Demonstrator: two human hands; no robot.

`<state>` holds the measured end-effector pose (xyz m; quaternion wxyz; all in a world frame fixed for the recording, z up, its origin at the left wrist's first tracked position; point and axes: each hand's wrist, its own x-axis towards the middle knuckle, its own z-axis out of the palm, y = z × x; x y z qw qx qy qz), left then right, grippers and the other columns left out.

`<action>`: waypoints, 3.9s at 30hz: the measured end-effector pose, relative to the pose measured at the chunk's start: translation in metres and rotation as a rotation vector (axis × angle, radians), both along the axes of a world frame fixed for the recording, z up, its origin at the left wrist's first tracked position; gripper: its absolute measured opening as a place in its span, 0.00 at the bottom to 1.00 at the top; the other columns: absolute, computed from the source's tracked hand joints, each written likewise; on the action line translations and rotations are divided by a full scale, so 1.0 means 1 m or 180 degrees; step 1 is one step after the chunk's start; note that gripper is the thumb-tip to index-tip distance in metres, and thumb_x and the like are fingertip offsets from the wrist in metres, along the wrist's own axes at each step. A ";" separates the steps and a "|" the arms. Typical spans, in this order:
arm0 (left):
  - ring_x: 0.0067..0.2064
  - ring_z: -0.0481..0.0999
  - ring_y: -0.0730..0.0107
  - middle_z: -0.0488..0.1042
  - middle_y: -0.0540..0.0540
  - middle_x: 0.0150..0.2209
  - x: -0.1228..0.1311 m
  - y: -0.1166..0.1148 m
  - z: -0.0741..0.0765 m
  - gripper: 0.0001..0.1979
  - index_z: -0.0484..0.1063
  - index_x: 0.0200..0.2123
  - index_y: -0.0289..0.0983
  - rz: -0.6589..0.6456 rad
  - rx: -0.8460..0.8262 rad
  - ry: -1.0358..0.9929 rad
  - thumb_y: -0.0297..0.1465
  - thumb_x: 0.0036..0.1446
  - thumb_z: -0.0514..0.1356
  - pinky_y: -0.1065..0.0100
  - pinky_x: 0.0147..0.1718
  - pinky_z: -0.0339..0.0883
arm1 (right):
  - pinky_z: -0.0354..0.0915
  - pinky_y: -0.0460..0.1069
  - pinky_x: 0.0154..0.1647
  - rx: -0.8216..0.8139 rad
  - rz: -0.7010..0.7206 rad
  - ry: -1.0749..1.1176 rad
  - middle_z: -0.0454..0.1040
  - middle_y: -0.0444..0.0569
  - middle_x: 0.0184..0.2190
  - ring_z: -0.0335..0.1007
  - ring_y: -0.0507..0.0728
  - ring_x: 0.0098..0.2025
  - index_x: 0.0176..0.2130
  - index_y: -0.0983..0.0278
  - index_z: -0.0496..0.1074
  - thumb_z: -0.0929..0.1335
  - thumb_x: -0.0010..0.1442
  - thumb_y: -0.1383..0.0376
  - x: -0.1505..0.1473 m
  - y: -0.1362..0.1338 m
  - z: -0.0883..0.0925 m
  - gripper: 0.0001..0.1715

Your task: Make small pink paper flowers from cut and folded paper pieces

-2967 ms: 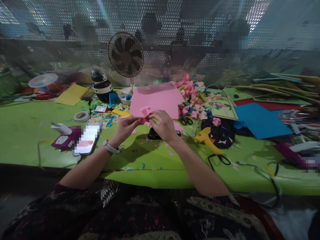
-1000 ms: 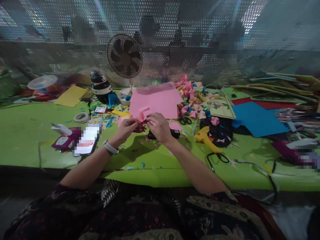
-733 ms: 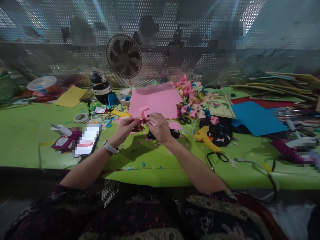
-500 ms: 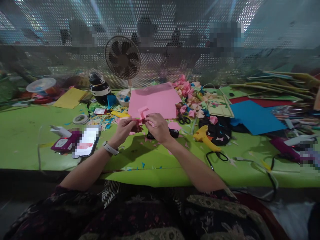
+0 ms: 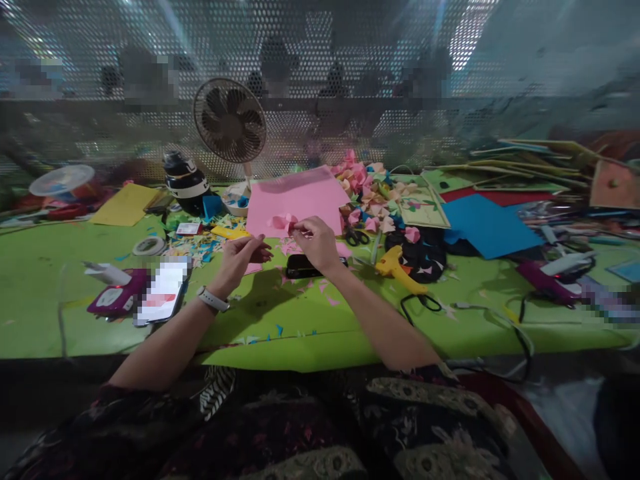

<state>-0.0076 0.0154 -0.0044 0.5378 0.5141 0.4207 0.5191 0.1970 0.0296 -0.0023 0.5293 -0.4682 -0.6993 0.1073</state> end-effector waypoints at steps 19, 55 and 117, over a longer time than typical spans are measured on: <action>0.43 0.78 0.69 0.79 0.44 0.41 -0.026 0.036 -0.008 0.09 0.76 0.40 0.38 0.1057 0.1156 0.0235 0.28 0.54 0.61 0.67 0.46 0.72 | 0.67 0.60 0.53 0.0093 0.0182 -0.0917 0.77 0.50 0.42 0.72 0.62 0.48 0.37 0.57 0.80 0.70 0.59 0.69 0.009 0.008 -0.002 0.08; 0.41 0.79 0.62 0.78 0.39 0.43 -0.021 0.037 -0.032 0.04 0.80 0.28 0.38 0.0423 0.1623 0.1883 0.32 0.51 0.69 0.59 0.43 0.76 | 0.74 0.56 0.48 -0.0497 0.0498 0.0065 0.80 0.52 0.43 0.77 0.58 0.45 0.40 0.62 0.80 0.68 0.60 0.65 0.017 0.017 0.000 0.10; 0.29 0.79 0.72 0.82 0.43 0.33 -0.018 0.018 0.001 0.15 0.79 0.34 0.36 0.0110 -0.0122 0.0104 0.40 0.45 0.72 0.74 0.25 0.65 | 0.58 0.47 0.34 -0.2269 -0.0704 -0.3068 0.81 0.49 0.36 0.74 0.56 0.38 0.35 0.63 0.78 0.70 0.59 0.63 0.109 0.002 0.066 0.06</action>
